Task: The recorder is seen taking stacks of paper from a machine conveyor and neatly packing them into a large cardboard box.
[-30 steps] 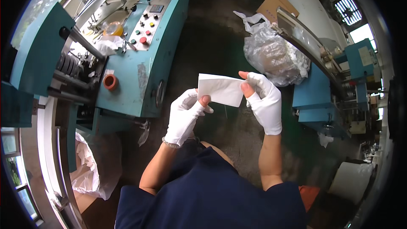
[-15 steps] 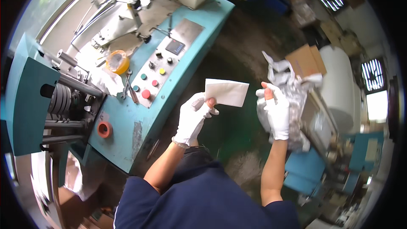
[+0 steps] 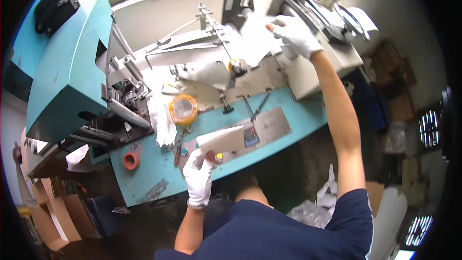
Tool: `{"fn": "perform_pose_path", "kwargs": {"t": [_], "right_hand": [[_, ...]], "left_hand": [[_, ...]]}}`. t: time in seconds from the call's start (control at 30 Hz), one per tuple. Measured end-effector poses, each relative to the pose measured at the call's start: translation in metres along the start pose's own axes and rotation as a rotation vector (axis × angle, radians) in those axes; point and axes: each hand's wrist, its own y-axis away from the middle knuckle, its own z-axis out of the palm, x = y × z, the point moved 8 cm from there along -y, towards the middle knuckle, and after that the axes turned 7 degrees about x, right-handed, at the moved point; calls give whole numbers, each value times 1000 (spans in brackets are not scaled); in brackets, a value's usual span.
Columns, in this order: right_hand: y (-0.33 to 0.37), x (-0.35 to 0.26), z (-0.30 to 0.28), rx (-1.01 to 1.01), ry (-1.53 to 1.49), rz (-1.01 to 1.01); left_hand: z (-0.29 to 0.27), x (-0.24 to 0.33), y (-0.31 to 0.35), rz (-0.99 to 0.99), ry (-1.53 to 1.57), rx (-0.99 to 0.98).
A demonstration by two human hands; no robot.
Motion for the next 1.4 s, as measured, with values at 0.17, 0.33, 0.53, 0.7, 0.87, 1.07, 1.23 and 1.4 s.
{"fn": "perform_pose_path", "kwargs": {"t": [0.17,0.33,0.53,0.7,0.87,1.07,1.23,1.4], "right_hand": [[-233,92,38,106,502,-261],[-333,128,70,47,646,-37],[-369,113,89,-136,794,-207],[-378,108,89,-215,659,-291],[-384,120,78,-250,813,-78],[-377,113,97,-363,665,-588],[-386,124,83,-127,776,-63],[-374,111,89,-251,697,-452]], "left_hand": [[12,-25,-15,47,-88,352],[28,-27,-5,-14,-125,655],[45,-30,-15,-36,-173,804],[65,-30,-27,-28,-129,819],[71,-30,-26,-7,-126,820],[67,-30,-14,4,-171,875],[66,-35,-14,-15,-118,872],[65,-29,-15,-14,-118,858]]}}
